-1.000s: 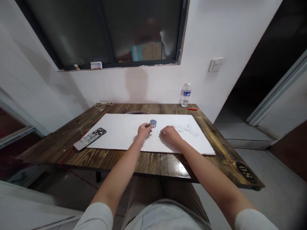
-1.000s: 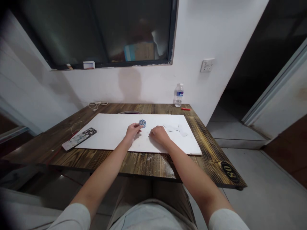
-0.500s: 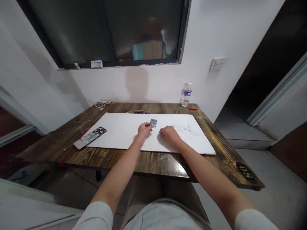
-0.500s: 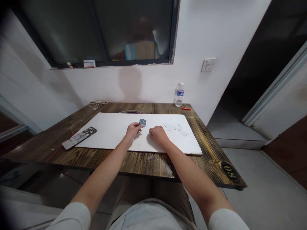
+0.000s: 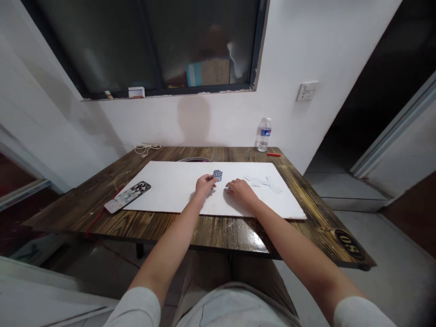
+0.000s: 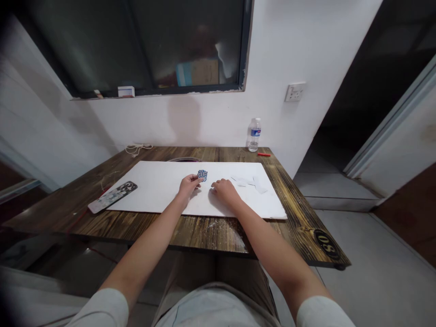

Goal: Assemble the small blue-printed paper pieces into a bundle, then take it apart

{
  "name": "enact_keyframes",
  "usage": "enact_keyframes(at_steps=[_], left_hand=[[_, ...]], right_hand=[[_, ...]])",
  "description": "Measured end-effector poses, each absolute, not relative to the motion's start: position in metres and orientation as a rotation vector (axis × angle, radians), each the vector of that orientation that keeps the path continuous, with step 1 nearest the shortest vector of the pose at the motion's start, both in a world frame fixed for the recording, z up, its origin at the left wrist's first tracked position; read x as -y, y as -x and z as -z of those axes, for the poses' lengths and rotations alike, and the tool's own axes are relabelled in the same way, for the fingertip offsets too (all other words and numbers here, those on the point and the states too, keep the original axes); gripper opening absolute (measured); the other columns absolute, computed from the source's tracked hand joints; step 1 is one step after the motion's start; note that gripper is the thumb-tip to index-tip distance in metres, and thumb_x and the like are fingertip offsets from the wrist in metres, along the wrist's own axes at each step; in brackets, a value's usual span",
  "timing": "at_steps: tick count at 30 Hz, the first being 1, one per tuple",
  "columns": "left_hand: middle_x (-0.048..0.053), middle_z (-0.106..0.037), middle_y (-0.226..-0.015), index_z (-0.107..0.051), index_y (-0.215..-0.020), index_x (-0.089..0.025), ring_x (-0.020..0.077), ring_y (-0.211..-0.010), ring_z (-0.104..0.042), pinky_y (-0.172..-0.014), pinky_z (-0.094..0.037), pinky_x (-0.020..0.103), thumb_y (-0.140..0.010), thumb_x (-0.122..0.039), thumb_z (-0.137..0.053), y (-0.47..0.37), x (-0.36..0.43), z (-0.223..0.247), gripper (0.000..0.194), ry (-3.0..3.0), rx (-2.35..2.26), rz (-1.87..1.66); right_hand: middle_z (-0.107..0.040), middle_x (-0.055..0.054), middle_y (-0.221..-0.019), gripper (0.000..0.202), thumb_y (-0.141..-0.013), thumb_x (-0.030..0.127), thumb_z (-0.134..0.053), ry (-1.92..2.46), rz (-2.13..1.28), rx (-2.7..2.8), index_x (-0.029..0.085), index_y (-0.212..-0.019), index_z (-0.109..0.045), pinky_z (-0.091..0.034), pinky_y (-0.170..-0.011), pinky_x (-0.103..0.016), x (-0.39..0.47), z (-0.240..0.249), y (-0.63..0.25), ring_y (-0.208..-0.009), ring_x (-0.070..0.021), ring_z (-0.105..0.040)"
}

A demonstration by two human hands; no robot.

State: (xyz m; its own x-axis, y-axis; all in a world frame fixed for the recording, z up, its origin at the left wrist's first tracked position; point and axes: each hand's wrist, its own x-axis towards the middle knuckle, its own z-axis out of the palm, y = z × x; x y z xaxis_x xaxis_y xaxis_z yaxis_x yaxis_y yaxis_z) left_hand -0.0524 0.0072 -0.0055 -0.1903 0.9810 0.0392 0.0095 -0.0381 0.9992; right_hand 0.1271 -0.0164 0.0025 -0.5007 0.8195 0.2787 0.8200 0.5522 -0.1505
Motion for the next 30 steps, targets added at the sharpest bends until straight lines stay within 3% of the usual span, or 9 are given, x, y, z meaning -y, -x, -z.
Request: enact_keyframes(at_steps=[16, 23, 30], left_hand=[[-0.002, -0.062, -0.064, -0.061, -0.074, -0.017, 0.0087, -0.051, -0.056, -0.051, -0.041, 0.020, -0.053, -0.037, -0.083, 0.051, -0.005, 0.004, 0.036, -1.150, -1.349, -1.371], [-0.001, -0.062, -0.065, -0.060, -0.073, -0.017, 0.0096, -0.053, -0.057, -0.051, -0.042, 0.021, -0.052, -0.037, -0.083, 0.049, -0.002, -0.002, 0.037, -1.127, -1.375, -1.340], [-0.002, -0.060, -0.062, -0.058, -0.069, -0.017, 0.0116, -0.056, -0.058, -0.055, -0.042, 0.023, -0.054, -0.043, -0.082, 0.049, 0.001, -0.002, 0.038, -1.326, -1.259, -1.215]], right_hand=[[-0.070, -0.013, -0.089, 0.020, -0.086, 0.013, -0.050, 1.466, -0.085, 2.259, 0.014, -0.085, -0.070, -0.036, -0.070, -0.029, 0.011, 0.002, -0.131, -0.080, -0.0209, -0.061], [-0.067, -0.002, -0.064, 0.021, -0.083, 0.036, -0.058, 1.184, -0.649, 1.745, 0.019, -0.075, -0.067, -0.040, -0.059, -0.026, -0.006, 0.014, -0.130, -0.059, -0.0152, -0.057], [-0.067, -0.003, -0.061, 0.036, -0.075, 0.054, -0.065, 1.045, -0.894, 1.540, 0.019, -0.070, -0.064, -0.044, -0.055, -0.027, -0.006, 0.014, -0.127, -0.052, -0.0143, -0.056]])
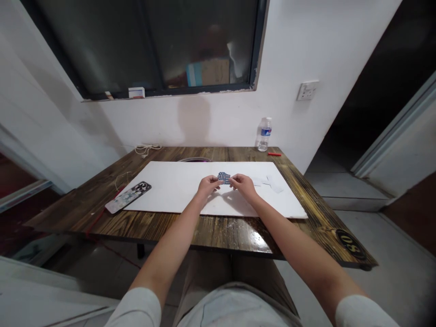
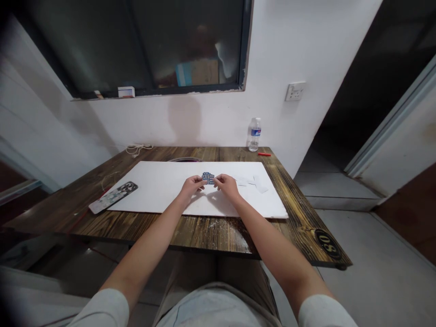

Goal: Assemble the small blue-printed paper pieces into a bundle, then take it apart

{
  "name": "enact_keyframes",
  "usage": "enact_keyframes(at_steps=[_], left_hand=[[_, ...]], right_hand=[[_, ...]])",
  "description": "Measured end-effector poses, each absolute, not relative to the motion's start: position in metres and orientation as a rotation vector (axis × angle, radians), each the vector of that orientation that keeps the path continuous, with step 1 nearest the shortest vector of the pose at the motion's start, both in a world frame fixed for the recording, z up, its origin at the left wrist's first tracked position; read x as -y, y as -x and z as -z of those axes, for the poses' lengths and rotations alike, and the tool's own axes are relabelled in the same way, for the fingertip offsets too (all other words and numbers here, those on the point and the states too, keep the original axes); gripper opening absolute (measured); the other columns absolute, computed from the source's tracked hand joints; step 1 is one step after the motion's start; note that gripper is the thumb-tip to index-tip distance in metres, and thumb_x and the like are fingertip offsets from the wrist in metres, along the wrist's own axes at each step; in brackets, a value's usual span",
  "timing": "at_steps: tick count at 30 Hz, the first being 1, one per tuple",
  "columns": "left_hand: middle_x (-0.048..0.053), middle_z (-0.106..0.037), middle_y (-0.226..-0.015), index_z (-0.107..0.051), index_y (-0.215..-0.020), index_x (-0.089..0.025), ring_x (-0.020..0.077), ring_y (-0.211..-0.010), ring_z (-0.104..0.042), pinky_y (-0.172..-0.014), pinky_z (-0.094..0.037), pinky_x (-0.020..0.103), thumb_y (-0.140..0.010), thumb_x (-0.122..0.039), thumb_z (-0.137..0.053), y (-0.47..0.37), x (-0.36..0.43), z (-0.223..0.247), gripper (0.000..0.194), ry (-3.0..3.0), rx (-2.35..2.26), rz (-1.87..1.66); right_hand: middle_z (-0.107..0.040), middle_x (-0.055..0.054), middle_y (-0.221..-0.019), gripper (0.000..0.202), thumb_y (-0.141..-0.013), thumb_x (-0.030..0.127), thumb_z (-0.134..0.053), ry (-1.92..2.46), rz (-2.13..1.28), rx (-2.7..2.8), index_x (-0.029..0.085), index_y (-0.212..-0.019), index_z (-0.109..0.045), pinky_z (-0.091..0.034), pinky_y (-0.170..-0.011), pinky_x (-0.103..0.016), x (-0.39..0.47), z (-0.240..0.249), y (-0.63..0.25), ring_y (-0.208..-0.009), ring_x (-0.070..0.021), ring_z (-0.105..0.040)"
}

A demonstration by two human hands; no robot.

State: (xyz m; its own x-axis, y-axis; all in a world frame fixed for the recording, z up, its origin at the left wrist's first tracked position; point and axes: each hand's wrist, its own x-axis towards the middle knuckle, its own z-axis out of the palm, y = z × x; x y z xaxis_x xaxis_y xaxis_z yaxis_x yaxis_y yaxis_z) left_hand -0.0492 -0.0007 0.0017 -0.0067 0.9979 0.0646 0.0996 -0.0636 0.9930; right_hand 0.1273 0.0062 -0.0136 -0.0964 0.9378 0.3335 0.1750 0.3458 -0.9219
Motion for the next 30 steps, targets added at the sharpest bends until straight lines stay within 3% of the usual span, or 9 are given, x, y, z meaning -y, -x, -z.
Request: enact_keyframes(at_steps=[6, 10, 15, 19, 24, 27, 30], left_hand=[[-0.002, -0.059, -0.062, -0.057, -0.068, -0.017, 0.0117, -0.057, -0.057, -0.057, -0.043, 0.025, -0.056, -0.048, -0.081, 0.050, 0.003, -0.005, 0.042, -1.474, -1.135, -1.139], [-0.002, -0.058, -0.060, -0.055, -0.067, -0.017, 0.0110, -0.055, -0.056, -0.056, -0.043, 0.024, -0.053, -0.049, -0.083, 0.050, 0.004, -0.008, 0.044, -1.507, -1.083, -1.093], [0.001, -0.063, -0.068, -0.062, -0.076, -0.017, 0.0131, -0.061, -0.058, -0.057, -0.044, 0.025, -0.059, -0.046, -0.080, 0.048, 0.000, -0.002, 0.039, -1.506, -1.101, -1.108], [0.005, -0.068, -0.086, -0.065, -0.092, -0.019, 0.0161, -0.077, -0.062, -0.060, -0.046, 0.024, -0.070, -0.042, -0.071, 0.058, -0.010, 0.008, 0.032, -1.273, -1.363, -1.427], [0.009, -0.068, -0.101, -0.064, -0.096, -0.018, 0.0179, -0.089, -0.063, -0.077, -0.050, 0.030, -0.076, -0.029, -0.062, 0.079, -0.023, 0.016, 0.024, -1.078, -1.580, -1.620], [0.010, -0.068, -0.111, -0.065, -0.102, -0.018, 0.0208, -0.102, -0.062, -0.089, -0.048, 0.034, -0.079, -0.028, -0.059, 0.078, -0.021, 0.017, 0.025, -1.335, -1.618, -1.522], [0.012, -0.059, -0.133, -0.062, -0.117, -0.020, 0.0250, -0.124, -0.052, -0.103, -0.041, 0.038, -0.080, -0.032, -0.061, 0.067, -0.014, 0.017, 0.038, -1.784, -1.657, -1.288]], right_hand=[[-0.063, -0.002, -0.056, 0.043, -0.068, 0.061, -0.070, 1.039, -0.921, 1.492, 0.020, -0.061, -0.058, -0.043, -0.055, -0.027, -0.006, 0.012, -0.126, -0.053, -0.0148, -0.056], [-0.064, -0.001, -0.062, 0.043, -0.061, 0.059, -0.075, 0.948, -1.086, 1.443, 0.019, -0.070, -0.063, -0.043, -0.059, -0.029, -0.007, 0.011, -0.125, -0.055, -0.0151, -0.057], [-0.059, 0.000, -0.055, 0.037, -0.068, 0.054, -0.071, 0.938, -1.070, 1.474, 0.019, -0.062, -0.063, -0.039, -0.060, -0.029, -0.004, 0.011, -0.126, -0.056, -0.0145, -0.052], [-0.054, 0.003, -0.051, 0.035, -0.071, 0.053, -0.068, 0.958, -0.971, 1.347, 0.019, -0.065, -0.061, -0.036, -0.058, -0.028, -0.007, 0.011, -0.129, -0.052, -0.0130, -0.047], [-0.052, 0.003, -0.049, 0.037, -0.070, 0.054, -0.067, 1.035, -0.903, 1.325, 0.020, -0.061, -0.057, -0.034, -0.055, -0.028, -0.010, 0.012, -0.131, -0.051, -0.0128, -0.046], [-0.052, 0.003, -0.049, 0.038, -0.071, 0.055, -0.066, 1.036, -0.893, 1.356, 0.020, -0.061, -0.057, -0.035, -0.055, -0.027, -0.010, 0.013, -0.131, -0.051, -0.0127, -0.046], [-0.052, 0.003, -0.050, 0.038, -0.072, 0.057, -0.065, 1.027, -0.882, 1.385, 0.020, -0.064, -0.058, -0.037, -0.056, -0.027, -0.011, 0.015, -0.131, -0.051, -0.0133, -0.048]])
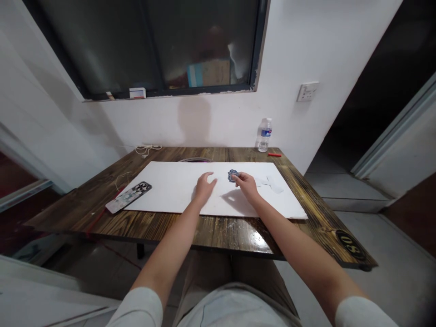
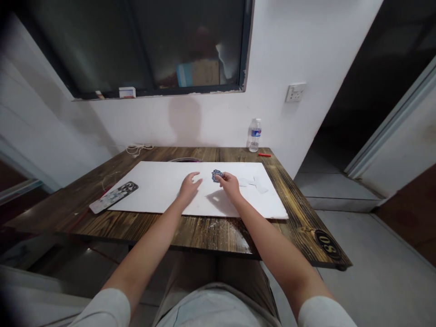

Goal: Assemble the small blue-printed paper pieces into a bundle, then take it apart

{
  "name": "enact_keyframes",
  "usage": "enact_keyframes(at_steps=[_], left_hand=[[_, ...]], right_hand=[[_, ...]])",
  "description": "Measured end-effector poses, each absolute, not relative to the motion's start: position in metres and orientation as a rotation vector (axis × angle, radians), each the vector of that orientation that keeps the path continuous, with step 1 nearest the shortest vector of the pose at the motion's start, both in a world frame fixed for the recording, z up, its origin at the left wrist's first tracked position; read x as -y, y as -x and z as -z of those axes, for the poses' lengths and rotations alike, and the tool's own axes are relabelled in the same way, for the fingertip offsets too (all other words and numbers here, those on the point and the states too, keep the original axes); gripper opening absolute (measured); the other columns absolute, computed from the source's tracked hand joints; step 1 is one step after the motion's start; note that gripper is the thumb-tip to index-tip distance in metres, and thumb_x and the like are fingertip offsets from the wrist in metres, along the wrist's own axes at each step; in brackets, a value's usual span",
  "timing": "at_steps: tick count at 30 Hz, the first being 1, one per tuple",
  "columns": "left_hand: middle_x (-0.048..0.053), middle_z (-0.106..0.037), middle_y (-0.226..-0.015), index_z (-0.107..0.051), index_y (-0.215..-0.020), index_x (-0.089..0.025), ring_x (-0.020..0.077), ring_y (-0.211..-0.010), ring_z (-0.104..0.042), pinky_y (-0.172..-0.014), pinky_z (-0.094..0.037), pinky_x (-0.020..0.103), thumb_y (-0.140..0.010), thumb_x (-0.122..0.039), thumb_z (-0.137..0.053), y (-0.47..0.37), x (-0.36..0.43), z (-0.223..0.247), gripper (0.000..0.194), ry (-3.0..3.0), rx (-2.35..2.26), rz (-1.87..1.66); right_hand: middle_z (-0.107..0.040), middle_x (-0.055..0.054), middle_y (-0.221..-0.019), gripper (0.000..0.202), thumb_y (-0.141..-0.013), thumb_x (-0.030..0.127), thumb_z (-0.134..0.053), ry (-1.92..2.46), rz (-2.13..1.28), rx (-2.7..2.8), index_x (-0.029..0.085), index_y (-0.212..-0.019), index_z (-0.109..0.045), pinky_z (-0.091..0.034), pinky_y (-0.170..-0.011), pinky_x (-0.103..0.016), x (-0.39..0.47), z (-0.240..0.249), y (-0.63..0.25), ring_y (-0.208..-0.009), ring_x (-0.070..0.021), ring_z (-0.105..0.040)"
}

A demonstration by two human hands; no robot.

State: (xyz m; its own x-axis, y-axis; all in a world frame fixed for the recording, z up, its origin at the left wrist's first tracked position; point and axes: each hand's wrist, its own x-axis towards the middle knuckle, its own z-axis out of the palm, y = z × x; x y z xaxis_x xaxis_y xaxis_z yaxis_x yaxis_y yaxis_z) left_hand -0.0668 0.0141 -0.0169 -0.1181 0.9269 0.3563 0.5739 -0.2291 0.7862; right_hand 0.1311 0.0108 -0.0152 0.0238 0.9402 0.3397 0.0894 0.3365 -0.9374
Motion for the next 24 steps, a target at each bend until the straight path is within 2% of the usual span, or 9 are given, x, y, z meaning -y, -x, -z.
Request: enact_keyframes(at_steps=[3, 5, 7, 9, 12, 14, 16, 19, 24], left_hand=[[0.010, -0.041, -0.151, -0.056, -0.130, -0.023, 0.0303, -0.142, -0.030, -0.113, -0.026, 0.046, -0.078, -0.039, -0.066, 0.056, -0.005, 0.017, 0.055, -2.158, -1.702, -0.947], [0.009, -0.037, -0.154, -0.053, -0.134, -0.026, 0.0330, -0.145, -0.022, -0.114, -0.020, 0.051, -0.078, -0.046, -0.066, 0.053, -0.001, 0.017, 0.061, -2.274, -1.707, -0.720], [0.009, -0.041, -0.151, -0.055, -0.133, -0.028, 0.0340, -0.143, -0.025, -0.113, -0.019, 0.054, -0.080, -0.049, -0.063, 0.054, 0.001, 0.016, 0.057, -2.332, -1.692, -0.570], [0.009, -0.049, -0.145, -0.060, -0.127, -0.028, 0.0336, -0.137, -0.036, -0.111, -0.023, 0.051, -0.082, -0.049, -0.061, 0.057, 0.001, 0.014, 0.050, -2.386, -1.675, -0.529], [0.009, -0.064, -0.125, -0.068, -0.115, -0.027, 0.0313, -0.120, -0.051, -0.103, -0.034, 0.044, -0.081, -0.044, -0.063, 0.061, 0.000, 0.009, 0.038, -2.469, -1.655, -0.548], [0.009, -0.068, -0.111, -0.070, -0.111, -0.025, 0.0294, -0.109, -0.056, -0.098, -0.038, 0.041, -0.081, -0.039, -0.064, 0.063, 0.000, 0.005, 0.034, -2.504, -1.648, -0.552], [0.009, -0.068, -0.105, -0.071, -0.110, -0.023, 0.0277, -0.104, -0.058, -0.094, -0.040, 0.039, -0.081, -0.035, -0.063, 0.063, 0.001, 0.002, 0.032, -2.520, -1.643, -0.573], [0.009, -0.067, -0.111, -0.070, -0.111, -0.023, 0.0266, -0.107, -0.057, -0.095, -0.040, 0.037, -0.082, -0.032, -0.063, 0.063, 0.002, 0.002, 0.031, -2.534, -1.617, -0.599], [0.008, -0.070, -0.105, -0.072, -0.097, -0.023, 0.0266, -0.105, -0.058, -0.095, -0.039, 0.037, -0.082, -0.030, -0.063, 0.065, 0.000, 0.004, 0.018, -2.490, -1.581, -0.594]], right_hand=[[-0.053, 0.003, -0.051, 0.040, -0.073, 0.058, -0.064, 1.023, -0.869, 1.395, 0.020, -0.065, -0.059, -0.038, -0.056, -0.028, -0.012, 0.017, -0.131, -0.052, -0.0138, -0.049], [-0.054, 0.002, -0.052, 0.039, -0.072, 0.058, -0.064, 1.025, -0.872, 1.387, 0.020, -0.065, -0.059, -0.039, -0.057, -0.028, -0.013, 0.017, -0.131, -0.052, -0.0138, -0.049], [-0.055, 0.002, -0.054, 0.038, -0.072, 0.057, -0.065, 1.026, -0.885, 1.373, 0.020, -0.066, -0.059, -0.040, -0.058, -0.028, -0.013, 0.017, -0.131, -0.053, -0.0140, -0.049], [-0.054, 0.003, -0.053, 0.037, -0.072, 0.057, -0.065, 1.027, -0.891, 1.366, 0.020, -0.065, -0.059, -0.039, -0.058, -0.028, -0.013, 0.017, -0.131, -0.053, -0.0139, -0.049], [-0.053, 0.003, -0.052, 0.039, -0.072, 0.057, -0.065, 1.035, -0.875, 1.371, 0.020, -0.064, -0.058, -0.039, -0.058, -0.028, -0.014, 0.017, -0.132, -0.052, -0.0136, -0.049], [-0.053, 0.003, -0.051, 0.040, -0.072, 0.058, -0.065, 1.042, -0.866, 1.381, 0.020, -0.063, -0.058, -0.039, -0.058, -0.028, -0.014, 0.018, -0.133, -0.052, -0.0135, -0.048], [-0.053, 0.003, -0.051, 0.041, -0.072, 0.059, -0.064, 1.045, -0.862, 1.387, 0.020, -0.064, -0.058, -0.039, -0.057, -0.028, -0.015, 0.018, -0.133, -0.052, -0.0137, -0.049], [-0.052, 0.003, -0.050, 0.041, -0.072, 0.060, -0.064, 1.056, -0.848, 1.391, 0.020, -0.063, -0.058, -0.038, -0.055, -0.028, -0.014, 0.018, -0.133, -0.052, -0.0141, -0.049], [-0.052, 0.003, -0.049, 0.041, -0.072, 0.060, -0.064, 1.062, -0.841, 1.389, 0.020, -0.062, -0.058, -0.037, -0.055, -0.028, -0.014, 0.018, -0.134, -0.051, -0.0134, -0.047]])
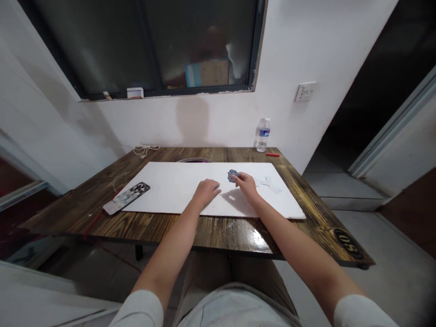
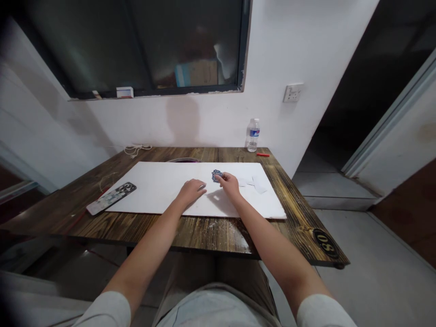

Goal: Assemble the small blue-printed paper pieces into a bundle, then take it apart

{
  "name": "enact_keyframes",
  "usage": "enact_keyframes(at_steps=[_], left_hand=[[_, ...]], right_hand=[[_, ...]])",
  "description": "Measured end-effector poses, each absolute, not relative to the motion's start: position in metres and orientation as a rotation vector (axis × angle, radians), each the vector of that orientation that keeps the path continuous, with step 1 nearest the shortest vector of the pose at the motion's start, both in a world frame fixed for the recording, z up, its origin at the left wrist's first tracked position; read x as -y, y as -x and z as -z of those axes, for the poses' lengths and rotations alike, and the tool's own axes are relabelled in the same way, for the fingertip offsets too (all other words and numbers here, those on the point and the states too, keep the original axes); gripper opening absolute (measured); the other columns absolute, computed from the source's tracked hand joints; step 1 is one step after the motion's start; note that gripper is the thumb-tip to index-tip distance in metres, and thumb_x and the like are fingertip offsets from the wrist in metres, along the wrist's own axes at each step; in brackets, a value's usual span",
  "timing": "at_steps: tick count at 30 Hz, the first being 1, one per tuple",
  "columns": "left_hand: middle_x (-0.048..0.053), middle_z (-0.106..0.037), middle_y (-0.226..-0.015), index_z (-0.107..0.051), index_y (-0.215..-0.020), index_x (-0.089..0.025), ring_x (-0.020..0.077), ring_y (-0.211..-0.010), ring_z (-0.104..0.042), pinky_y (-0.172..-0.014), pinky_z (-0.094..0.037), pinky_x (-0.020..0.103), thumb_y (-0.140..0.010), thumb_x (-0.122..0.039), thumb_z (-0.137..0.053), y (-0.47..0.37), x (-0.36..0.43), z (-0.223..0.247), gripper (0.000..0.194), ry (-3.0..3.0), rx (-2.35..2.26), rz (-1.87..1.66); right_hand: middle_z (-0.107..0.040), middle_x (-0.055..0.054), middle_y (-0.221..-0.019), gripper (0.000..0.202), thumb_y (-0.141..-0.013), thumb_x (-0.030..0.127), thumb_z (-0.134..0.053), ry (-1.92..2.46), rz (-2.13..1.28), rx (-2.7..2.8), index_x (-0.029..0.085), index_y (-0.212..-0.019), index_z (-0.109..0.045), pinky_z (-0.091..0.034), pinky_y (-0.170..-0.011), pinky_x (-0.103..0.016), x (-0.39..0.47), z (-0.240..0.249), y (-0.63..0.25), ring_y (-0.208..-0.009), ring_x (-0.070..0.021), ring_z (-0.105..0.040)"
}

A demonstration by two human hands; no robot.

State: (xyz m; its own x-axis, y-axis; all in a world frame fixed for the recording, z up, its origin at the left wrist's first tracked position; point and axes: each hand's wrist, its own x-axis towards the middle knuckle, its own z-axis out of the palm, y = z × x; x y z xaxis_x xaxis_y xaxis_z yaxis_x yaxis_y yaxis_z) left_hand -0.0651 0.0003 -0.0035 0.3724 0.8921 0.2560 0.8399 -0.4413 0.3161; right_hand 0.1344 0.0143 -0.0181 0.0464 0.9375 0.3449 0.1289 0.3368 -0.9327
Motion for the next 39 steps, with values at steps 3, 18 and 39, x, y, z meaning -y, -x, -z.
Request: enact_keyframes(at_steps=[3, 18, 39], left_hand=[[0.008, -0.071, -0.101, -0.073, -0.094, -0.023, 0.0257, -0.102, -0.059, -0.094, -0.041, 0.035, -0.080, -0.025, -0.064, 0.0667, -0.0020, 0.0032, 0.016, -2.443, -1.567, -0.615], [0.011, -0.071, -0.107, -0.073, -0.101, -0.021, 0.0256, -0.104, -0.063, -0.100, -0.042, 0.038, -0.080, -0.015, -0.057, 0.0704, -0.0072, 0.0081, 0.027, -2.340, -1.586, -0.701], [0.012, -0.071, -0.106, -0.073, -0.105, -0.019, 0.0281, -0.102, -0.063, -0.093, -0.045, 0.038, -0.082, -0.009, -0.052, 0.0663, -0.0041, 0.0045, 0.033, -2.447, -1.697, -0.608]], right_hand=[[-0.052, 0.002, -0.050, 0.043, -0.072, 0.062, -0.064, 1.076, -0.840, 1.395, 0.020, -0.062, -0.057, -0.037, -0.054, -0.027, -0.0134, 0.0172, -0.1350, -0.051, -0.0139, -0.049], [-0.052, 0.002, -0.049, 0.043, -0.071, 0.062, -0.063, 1.098, -0.823, 1.426, 0.020, -0.062, -0.057, -0.037, -0.053, -0.027, -0.0115, 0.0141, -0.1347, -0.050, -0.0135, -0.048], [-0.051, 0.002, -0.050, 0.043, -0.070, 0.061, -0.065, 1.088, -0.843, 1.421, 0.021, -0.059, -0.054, -0.036, -0.054, -0.028, -0.0104, 0.0131, -0.1339, -0.051, -0.0142, -0.049]])
